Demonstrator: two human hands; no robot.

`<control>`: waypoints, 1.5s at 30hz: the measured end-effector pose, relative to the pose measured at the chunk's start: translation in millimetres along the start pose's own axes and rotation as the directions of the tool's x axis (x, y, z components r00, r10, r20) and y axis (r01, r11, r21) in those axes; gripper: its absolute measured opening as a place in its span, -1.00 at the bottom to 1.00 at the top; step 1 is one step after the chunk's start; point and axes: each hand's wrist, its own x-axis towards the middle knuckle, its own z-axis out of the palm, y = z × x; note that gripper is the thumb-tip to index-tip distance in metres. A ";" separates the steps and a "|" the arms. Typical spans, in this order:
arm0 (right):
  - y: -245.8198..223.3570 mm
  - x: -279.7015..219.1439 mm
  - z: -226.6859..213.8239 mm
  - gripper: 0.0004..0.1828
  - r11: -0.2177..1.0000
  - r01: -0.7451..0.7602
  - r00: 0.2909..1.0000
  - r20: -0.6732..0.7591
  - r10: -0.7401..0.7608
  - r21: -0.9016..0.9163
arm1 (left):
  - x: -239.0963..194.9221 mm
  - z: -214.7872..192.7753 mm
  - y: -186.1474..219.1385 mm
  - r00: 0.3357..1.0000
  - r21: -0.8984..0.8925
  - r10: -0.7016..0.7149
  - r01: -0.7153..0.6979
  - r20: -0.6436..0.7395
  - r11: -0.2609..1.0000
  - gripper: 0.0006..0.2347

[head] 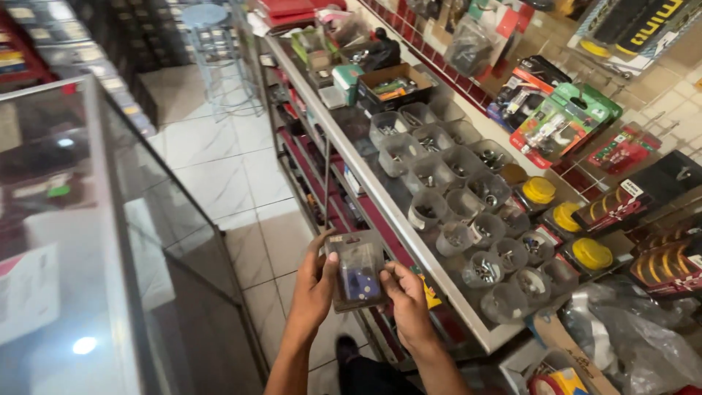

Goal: The person picks up packaged small items, such as fidget spinners and tools, from a glass display counter and places them onto a wall-mounted wire rack. The person repeatedly moves between the counter and the wall, handling items one by one to arrange them on the display hooks.

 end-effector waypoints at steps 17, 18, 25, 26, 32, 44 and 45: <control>-18.8 226.8 36.7 -0.68 0.963 0.247 0.958 -0.122 -0.259 -0.106 | 241.5 -38.6 -11.5 0.973 -0.021 0.041 -0.037 0.229 0.999 -0.81; -24.0 240.8 34.1 -0.69 0.969 0.245 0.959 -0.138 -0.248 -0.037 | 258.2 -34.0 -9.8 0.970 -0.018 0.019 -0.015 0.241 1.000 -0.82; -55.3 277.0 24.0 -0.71 0.912 0.402 0.871 -0.274 -0.408 -0.081 | 332.9 2.1 2.5 0.897 -0.047 0.060 -0.043 0.438 0.998 -0.78; -62.1 279.8 24.1 -0.71 0.897 0.416 0.848 -0.292 -0.442 -0.150 | 340.6 4.0 9.9 0.883 -0.017 0.083 -0.085 0.463 0.996 -0.77; -102.1 299.0 13.5 -0.74 0.810 0.380 0.706 -0.425 -0.566 -0.448 | 397.0 34.2 60.5 0.744 -0.079 0.226 -0.227 0.629 0.971 -0.82; -281.2 388.0 37.6 -0.85 0.614 0.537 0.480 -0.390 -0.786 -0.578 | 550.9 116.6 189.1 0.442 -0.401 0.557 -0.401 0.703 0.824 -0.73; -295.5 398.1 39.6 -0.85 0.597 0.555 0.472 -0.371 -0.799 -0.579 | 562.8 125.6 197.9 0.431 -0.439 0.591 -0.405 0.681 0.802 -0.71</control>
